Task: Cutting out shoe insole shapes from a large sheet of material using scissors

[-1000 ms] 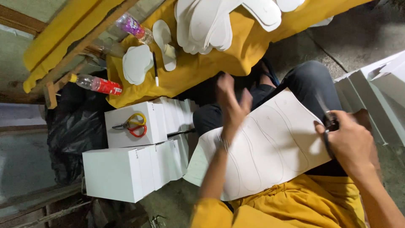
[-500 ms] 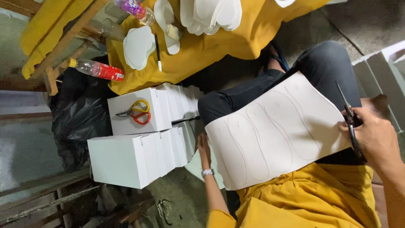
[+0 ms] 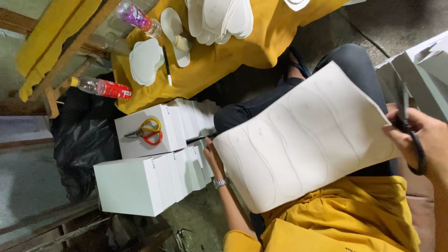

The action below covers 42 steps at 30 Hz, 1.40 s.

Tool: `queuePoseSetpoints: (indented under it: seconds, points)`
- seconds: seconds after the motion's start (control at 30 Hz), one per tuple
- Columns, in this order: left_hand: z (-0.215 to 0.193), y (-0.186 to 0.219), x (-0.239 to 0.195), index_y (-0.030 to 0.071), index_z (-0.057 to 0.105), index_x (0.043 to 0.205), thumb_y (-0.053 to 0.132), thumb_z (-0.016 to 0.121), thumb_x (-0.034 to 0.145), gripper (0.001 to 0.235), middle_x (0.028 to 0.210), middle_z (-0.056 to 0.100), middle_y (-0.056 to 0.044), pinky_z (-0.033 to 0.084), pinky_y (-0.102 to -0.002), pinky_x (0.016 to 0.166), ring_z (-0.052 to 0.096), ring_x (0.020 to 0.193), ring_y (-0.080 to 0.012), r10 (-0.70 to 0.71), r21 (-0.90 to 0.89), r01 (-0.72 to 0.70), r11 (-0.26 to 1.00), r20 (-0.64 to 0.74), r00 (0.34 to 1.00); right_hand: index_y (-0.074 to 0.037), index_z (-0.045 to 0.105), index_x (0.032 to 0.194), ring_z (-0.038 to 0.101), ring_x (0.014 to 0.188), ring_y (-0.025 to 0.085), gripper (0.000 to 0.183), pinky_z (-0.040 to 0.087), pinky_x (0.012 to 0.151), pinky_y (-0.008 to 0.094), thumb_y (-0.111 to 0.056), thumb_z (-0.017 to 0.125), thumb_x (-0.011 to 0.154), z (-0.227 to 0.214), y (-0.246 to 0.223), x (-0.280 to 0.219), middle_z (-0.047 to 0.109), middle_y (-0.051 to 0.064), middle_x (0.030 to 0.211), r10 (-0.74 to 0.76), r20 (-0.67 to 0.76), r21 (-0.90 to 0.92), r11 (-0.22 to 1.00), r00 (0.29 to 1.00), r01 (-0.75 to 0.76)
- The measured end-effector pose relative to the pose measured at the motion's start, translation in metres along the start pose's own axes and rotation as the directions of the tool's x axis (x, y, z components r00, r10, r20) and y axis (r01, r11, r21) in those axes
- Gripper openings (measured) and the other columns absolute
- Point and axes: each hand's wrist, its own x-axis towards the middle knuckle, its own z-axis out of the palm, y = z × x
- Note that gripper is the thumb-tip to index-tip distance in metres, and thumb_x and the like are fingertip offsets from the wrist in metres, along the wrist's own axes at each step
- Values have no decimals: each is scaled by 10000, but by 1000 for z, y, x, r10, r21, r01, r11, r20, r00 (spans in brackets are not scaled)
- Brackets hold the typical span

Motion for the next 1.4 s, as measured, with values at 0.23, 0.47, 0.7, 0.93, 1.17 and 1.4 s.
queuePoseSetpoints:
  seconds: [0.23,0.47,0.7,0.93,1.17,1.4]
  points:
    - [42,-7,32,196,381,560,500,477,1067,598,471,283,72,160,-285,460,215,422,-74,84,138,-97,986,98,992,-49,574,1302,554,1103,179,189,459,1029,294,-53,689,1152,2,146,62,571,77,1219,-209,-182,208,947,961,245]
    - [100,112,-103,89,575,1138,162,802,835,385,1116,627,-111,504,-425,894,631,1029,-303,520,196,-583,789,294,802,-136,600,1176,510,781,63,117,428,663,229,-156,669,1083,-17,66,41,552,-16,938,36,-61,309,951,997,-15]
    - [175,169,-248,43,578,1192,362,767,801,538,1272,584,-174,475,-424,1056,549,1285,-350,735,81,-966,246,634,241,-92,655,1250,449,796,130,136,338,656,295,-160,657,1132,-41,22,18,495,30,894,-23,-30,-40,999,999,22]
    - [189,164,-239,32,613,1124,162,499,1031,196,1029,677,-203,629,-408,881,711,1002,-371,832,108,-994,26,548,82,19,658,1354,634,884,287,300,457,704,407,-116,588,1096,-71,36,-48,703,197,1032,139,74,-188,974,988,-123]
    - [215,134,-237,40,779,1042,30,726,964,95,893,694,-47,541,-404,871,626,838,-192,905,-99,-995,-23,420,-63,-37,730,1178,601,750,241,308,439,644,380,-294,654,1026,-73,48,-109,694,145,891,388,129,-312,890,913,-334]
    - [223,123,-235,-8,766,1040,5,736,972,75,865,667,-30,490,-387,826,536,793,-208,941,-246,-969,-5,327,-88,-106,727,1116,615,688,305,313,421,639,406,-346,636,937,-49,-2,-92,720,164,804,541,279,-448,804,793,-391]
